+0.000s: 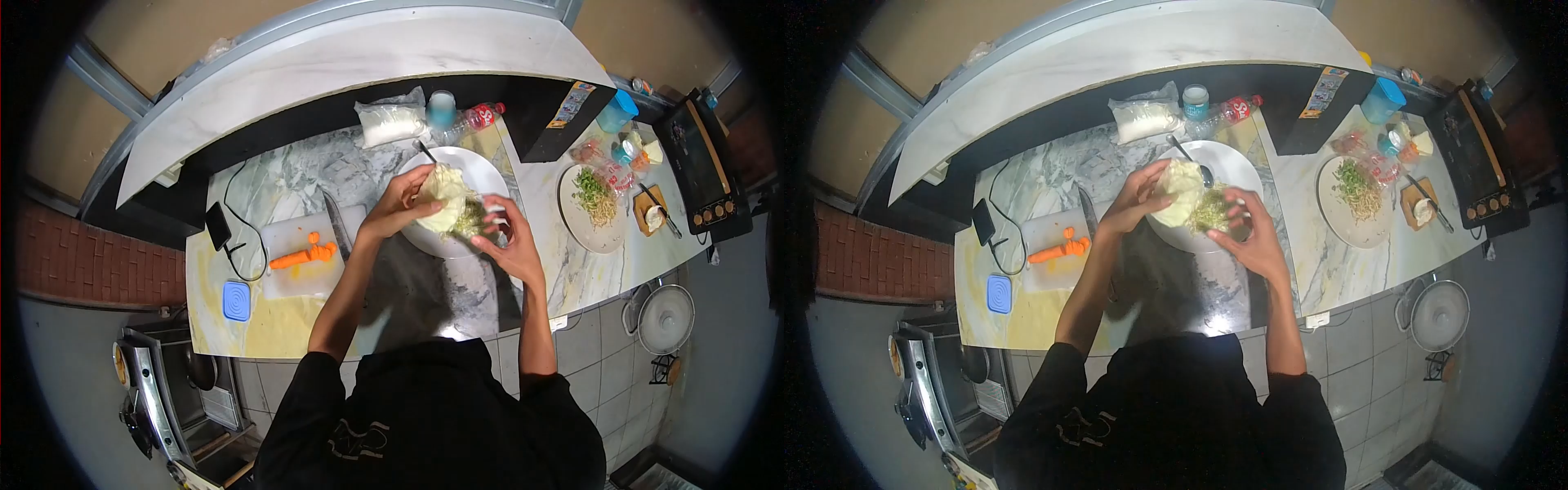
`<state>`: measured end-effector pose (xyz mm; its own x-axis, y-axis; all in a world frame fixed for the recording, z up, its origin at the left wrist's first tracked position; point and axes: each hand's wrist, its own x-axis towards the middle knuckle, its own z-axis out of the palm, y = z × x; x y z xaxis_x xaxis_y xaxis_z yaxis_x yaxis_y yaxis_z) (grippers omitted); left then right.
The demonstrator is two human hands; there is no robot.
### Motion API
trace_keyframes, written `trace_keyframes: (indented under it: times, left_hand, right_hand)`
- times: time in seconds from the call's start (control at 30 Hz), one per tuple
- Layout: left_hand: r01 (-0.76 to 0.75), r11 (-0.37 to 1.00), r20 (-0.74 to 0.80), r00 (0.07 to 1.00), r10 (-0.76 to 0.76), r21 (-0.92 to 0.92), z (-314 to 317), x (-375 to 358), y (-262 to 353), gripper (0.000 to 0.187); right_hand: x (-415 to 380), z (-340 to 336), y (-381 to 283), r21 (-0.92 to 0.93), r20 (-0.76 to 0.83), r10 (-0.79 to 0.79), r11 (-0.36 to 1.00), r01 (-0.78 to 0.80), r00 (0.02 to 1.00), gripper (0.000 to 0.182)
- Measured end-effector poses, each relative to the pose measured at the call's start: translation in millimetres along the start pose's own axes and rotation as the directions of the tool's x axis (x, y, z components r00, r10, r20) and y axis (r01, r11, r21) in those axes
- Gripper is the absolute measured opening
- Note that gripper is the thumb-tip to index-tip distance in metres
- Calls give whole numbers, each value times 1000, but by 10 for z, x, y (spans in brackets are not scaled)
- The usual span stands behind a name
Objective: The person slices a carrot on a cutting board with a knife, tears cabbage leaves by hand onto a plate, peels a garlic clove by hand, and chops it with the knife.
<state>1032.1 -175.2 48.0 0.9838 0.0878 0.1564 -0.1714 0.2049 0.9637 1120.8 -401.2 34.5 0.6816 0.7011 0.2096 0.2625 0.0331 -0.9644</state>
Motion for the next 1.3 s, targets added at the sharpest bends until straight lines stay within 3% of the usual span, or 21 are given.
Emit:
trace_keyframes:
  times: [0.03, 0.1, 0.17, 0.2, 0.33, 0.43, 0.53, 0.73, 0.83, 1.03, 1.13, 1.2, 1.3]
  left_hand:
    - [-7, 999, 43, 999, 6, 38, 13, -47, -1, 58]
    - [18, 995, 54, 998, -23, 96, 28, -117, 2, 62]
    - [-62, 985, 136, 990, 40, 160, 31, -154, -24, 65]
    - [-2, 988, 117, 993, -17, 157, 58, -185, 25, 67]
    - [-32, 988, 124, 992, 13, 151, 70, -254, 77, 66]
    - [-63, 985, 107, 993, 46, 161, 67, -302, 86, 66]
    - [-87, 986, 113, 991, 71, 145, 69, -348, 94, 67]
    - [-13, 981, 48, 999, 4, 195, 30, -425, 59, 70]
    - [22, 990, 22, 999, -26, 136, 18, -446, -1, 70]
    - [67, 996, 48, 997, -65, -61, -22, -446, -222, 70]
    - [141, 968, 20, 990, -140, -206, 47, -457, -226, 70]
    - [158, 928, 26, 987, -158, -338, 84, -452, -232, 70]
    - [166, 915, 22, 985, -171, -367, 89, -448, -318, 65]
  right_hand:
    - [39, -11, -121, 2, -2, 0, 1000, 1, 1000, 60]
    - [115, -25, -302, -120, 155, -61, 990, 80, 986, 96]
    - [175, 0, -370, -102, 188, -41, 993, 61, 981, 107]
    - [195, 20, -421, -115, 229, -75, 988, 104, 970, 104]
    - [245, 82, -450, -169, 306, -138, 966, 197, 942, 92]
    - [240, 136, -398, -63, 252, -163, 981, 184, 954, 81]
    - [229, 144, -439, -137, 269, -68, 985, 108, 961, 79]
    - [195, 167, -328, -140, 253, -105, 980, 144, 962, 63]
    - [190, 219, -265, -46, 178, -191, 978, 202, 965, 48]
    - [182, 167, -225, -17, 208, -165, 985, 172, 964, 23]
    - [162, 188, -258, 69, 171, -110, 993, 100, 979, 17]
    - [157, 205, -260, 60, 137, -143, 989, 136, 980, 16]
    - [162, 235, -280, 85, 104, -166, 984, 157, 981, 14]
